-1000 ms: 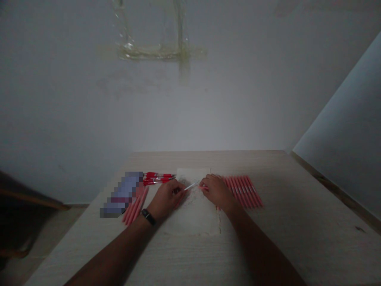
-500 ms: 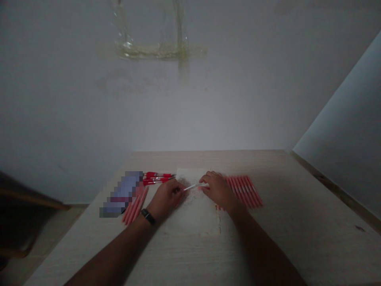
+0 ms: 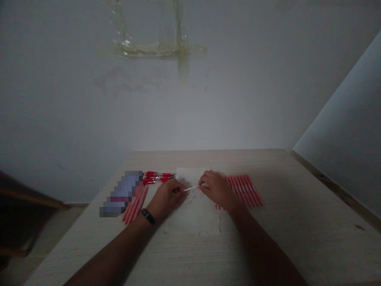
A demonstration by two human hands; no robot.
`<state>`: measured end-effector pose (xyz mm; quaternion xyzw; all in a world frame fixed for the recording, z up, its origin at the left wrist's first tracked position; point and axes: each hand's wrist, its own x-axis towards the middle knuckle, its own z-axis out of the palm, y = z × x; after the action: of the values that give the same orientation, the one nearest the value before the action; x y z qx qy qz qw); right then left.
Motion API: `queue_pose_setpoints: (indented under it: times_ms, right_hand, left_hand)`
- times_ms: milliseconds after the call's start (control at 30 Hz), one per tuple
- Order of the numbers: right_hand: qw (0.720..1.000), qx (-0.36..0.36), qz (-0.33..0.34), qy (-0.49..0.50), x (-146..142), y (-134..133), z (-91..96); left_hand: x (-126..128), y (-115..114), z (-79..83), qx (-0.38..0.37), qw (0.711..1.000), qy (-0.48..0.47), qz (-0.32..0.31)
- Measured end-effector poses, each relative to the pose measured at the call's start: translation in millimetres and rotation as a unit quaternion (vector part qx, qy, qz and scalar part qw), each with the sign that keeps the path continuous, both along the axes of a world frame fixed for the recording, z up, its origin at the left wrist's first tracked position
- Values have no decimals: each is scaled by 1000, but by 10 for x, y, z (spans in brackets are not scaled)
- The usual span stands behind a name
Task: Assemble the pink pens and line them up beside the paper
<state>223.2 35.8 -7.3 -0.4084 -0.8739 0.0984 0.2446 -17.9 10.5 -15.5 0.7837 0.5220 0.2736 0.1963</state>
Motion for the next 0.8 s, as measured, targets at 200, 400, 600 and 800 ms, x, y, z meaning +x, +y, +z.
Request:
queue_pose_setpoints:
  times_ms: [200,400,600,800]
  right_hand:
    - [999,10,-35,-19,74,30,8]
    - [998,-7,-42,-38,122,36,13]
    - [997,-49,-21,-60,75,-10,22]
    - [994,-72,-25,-84,80,2,-9]
  left_hand:
    - [-2,-6,-2,4,1000,7,6]
    - [3,-2,12,-1,1000,9,20]
    - [4,0,13,3,1000,19,16]
    - [1,7,-2,-2,1000,17,12]
